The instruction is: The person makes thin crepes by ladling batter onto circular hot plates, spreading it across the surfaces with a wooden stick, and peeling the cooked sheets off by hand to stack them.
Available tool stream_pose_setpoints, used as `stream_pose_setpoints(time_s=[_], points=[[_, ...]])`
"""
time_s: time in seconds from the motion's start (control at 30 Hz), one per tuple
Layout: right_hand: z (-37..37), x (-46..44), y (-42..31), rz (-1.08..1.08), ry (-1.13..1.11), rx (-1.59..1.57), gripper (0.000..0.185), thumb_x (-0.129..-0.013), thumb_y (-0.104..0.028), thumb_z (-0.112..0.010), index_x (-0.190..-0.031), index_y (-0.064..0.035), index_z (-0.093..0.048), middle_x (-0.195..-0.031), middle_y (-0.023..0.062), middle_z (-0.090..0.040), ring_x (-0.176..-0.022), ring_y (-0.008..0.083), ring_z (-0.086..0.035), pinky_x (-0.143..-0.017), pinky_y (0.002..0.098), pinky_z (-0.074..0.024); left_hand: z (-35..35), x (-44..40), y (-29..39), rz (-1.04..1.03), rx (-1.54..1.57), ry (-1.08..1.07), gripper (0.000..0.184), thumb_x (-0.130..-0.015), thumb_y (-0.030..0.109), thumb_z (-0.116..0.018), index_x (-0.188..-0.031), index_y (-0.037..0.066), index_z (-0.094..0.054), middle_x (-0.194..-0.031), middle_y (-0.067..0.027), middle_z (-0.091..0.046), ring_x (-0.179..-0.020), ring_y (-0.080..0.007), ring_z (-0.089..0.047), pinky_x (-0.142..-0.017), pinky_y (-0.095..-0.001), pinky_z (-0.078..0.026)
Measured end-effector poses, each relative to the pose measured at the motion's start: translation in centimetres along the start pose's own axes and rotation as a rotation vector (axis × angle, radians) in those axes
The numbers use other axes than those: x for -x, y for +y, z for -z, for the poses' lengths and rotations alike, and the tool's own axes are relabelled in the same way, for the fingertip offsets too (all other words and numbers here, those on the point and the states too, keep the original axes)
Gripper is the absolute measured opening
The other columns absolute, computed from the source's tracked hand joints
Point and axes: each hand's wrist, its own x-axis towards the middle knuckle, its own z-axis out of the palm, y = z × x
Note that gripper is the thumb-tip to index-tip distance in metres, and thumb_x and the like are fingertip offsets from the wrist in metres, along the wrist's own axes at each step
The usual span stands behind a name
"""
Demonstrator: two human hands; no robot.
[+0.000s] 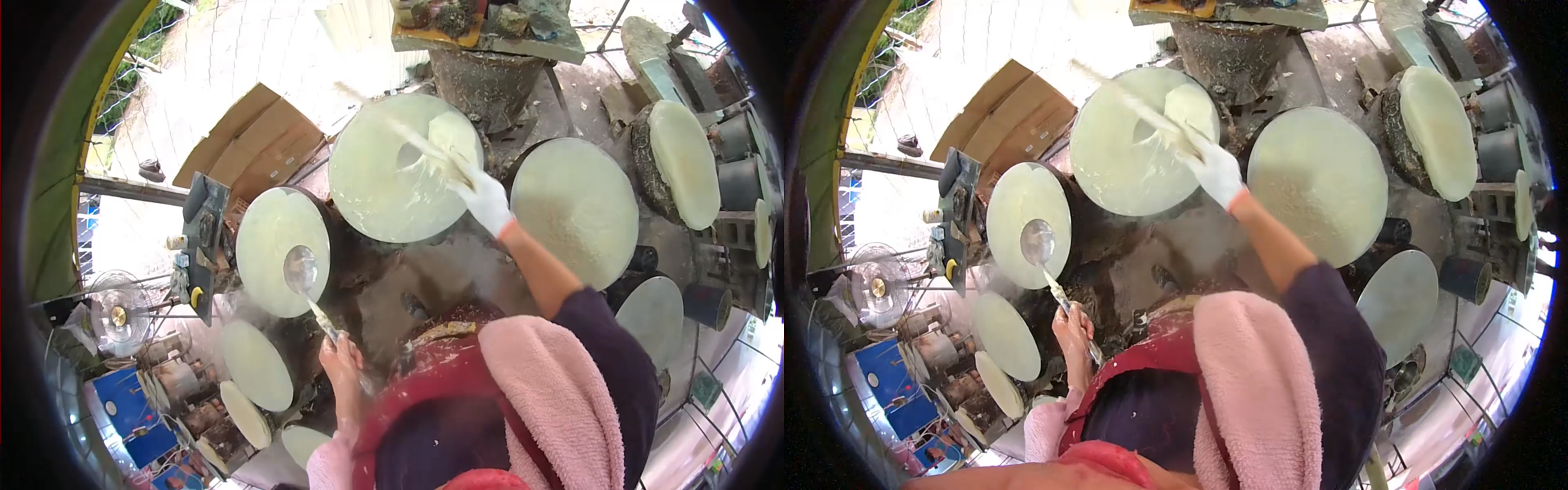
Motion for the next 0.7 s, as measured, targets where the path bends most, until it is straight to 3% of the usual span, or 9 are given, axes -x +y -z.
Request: stream_pose_setpoints(time_s=[0.03, 0.13, 0.2, 0.23, 0.37, 0.5, 0.6, 0.67, 0.7], points=[[-0.9, 2.7, 3.4, -0.199, 0.088, -0.371, 0.057, -0.091, -0.028, -0.066, -0.143, -0.014, -0.048, -0.133, 0.0155, -0.06, -0.116, 0.0252, -0.061, -0.099, 0.0307, -0.0447, -0.3, -0.3, 0.3, -0.004, 0.015, -0.009, 0.017, -0.1, 0.017, -0.052, -0.091, 0.003, -0.051, -0.061, 0.0022, -0.039, -0.044, -0.0072, -0.038, -0.037, -0.0227, -0.032], [-0.6, 8.9, 7.4, -0.687, 0.08, -0.632, 0.052, -0.094, -0.028, -0.065, -0.143, -0.0176, -0.051, -0.098, 0.0061, -0.067, -0.077, 0.0137, -0.063, -0.067, 0.0256, -0.0496, -1.9, -0.9, 1.4, -0.054, -0.03, -0.049, 0.018, -0.1, 0.017, -0.052, -0.091, 0.002, -0.051, -0.061, 0.0022, -0.039, -0.042, -0.0071, -0.038, -0.036, -0.0224, -0.032], [1.7, 10.9, 3.1, -0.933, -0.183, -0.883, 0.05, -0.094, -0.029, -0.064, -0.142, -0.0189, -0.052, -0.076, -0.0002, -0.062, -0.055, 0.0087, -0.055, -0.048, 0.0227, -0.0434, -3.2, -1.5, 2.0, -0.062, -0.002, -0.103, 0.015, -0.1, 0.014, -0.05, -0.091, 0.002, -0.051, -0.061, 0.0022, -0.04, -0.044, -0.0065, -0.038, -0.038, -0.0231, -0.032], [1.0, 10.8, 2.9, -0.927, -0.183, -0.876, 0.042, -0.093, -0.031, -0.065, -0.133, -0.0193, -0.059, -0.061, -0.0071, -0.047, -0.04, 0.0028, -0.037, -0.036, 0.0206, -0.0262, -3.8, -1.7, 2.3, -0.077, 0.019, -0.127, 0.015, -0.1, 0.015, -0.051, -0.091, 0.003, -0.051, -0.061, 0.0025, -0.04, -0.045, -0.0062, -0.038, -0.039, -0.0229, -0.032], [4.8, 8.4, 4.6, -0.797, -0.089, -0.826, 0.026, -0.093, -0.034, -0.065, -0.113, -0.0184, -0.062, -0.063, -0.006, -0.047, -0.042, 0.0038, -0.037, -0.037, 0.0218, -0.0288, -5.4, -1.5, 3.0, -0.09, 0.026, -0.149, 0.017, -0.1, 0.017, -0.052, -0.091, 0.003, -0.051, -0.062, 0.0025, -0.039, -0.046, -0.0061, -0.037, -0.039, -0.023, -0.032], [4.9, 7.7, 4.6, -0.931, -0.323, -0.793, 0.023, -0.093, -0.037, -0.064, -0.11, -0.0206, -0.061, -0.064, -0.0071, -0.047, -0.042, 0.0035, -0.036, -0.038, 0.0214, -0.0278, -6.0, -2.1, 2.6, -0.085, 0.012, -0.16, 0.02, -0.099, 0.021, -0.055, -0.091, 0.003, -0.051, -0.062, 0.0019, -0.04, -0.046, -0.0069, -0.038, -0.039, -0.0234, -0.033], [4.8, 8.2, 4.5, -0.851, -0.436, -0.676, 0.028, -0.093, -0.037, -0.064, -0.117, -0.0216, -0.063, -0.065, -0.007, -0.047, -0.042, 0.0033, -0.035, -0.038, 0.022, -0.0269, -6.9, -4.7, 3.4, -0.103, 0.005, -0.205, 0.023, -0.098, 0.024, -0.057, -0.09, 0.003, -0.051, -0.062, 0.0013, -0.041, -0.045, -0.0075, -0.04, -0.039, -0.0234, -0.033], [7.1, 7.2, 1.8, -0.798, -0.336, -0.635, 0.046, -0.093, -0.033, -0.064, -0.136, -0.0189, -0.057, -0.064, -0.0089, -0.045, -0.046, 0.0021, -0.034, -0.041, 0.0214, -0.028, -8.2, -7.6, 5.2, -0.088, -0.004, -0.277, 0.023, -0.097, 0.025, -0.058, -0.089, 0.004, -0.052, -0.063, 0.0013, -0.042, -0.047, -0.0079, -0.042, -0.04, -0.0235, -0.033], [6.2, 6.6, 3.6, -0.751, -0.265, -0.632, 0.047, -0.093, -0.032, -0.064, -0.137, -0.0169, -0.057, -0.065, -0.0094, -0.044, -0.048, 0.0023, -0.034, -0.043, 0.0208, -0.0285, -9.0, -9.3, 6.1, -0.095, 0.014, -0.328, 0.022, -0.097, 0.024, -0.058, -0.089, 0.004, -0.052, -0.063, 0.0014, -0.043, -0.047, -0.008, -0.042, -0.04, -0.0236, -0.033]])
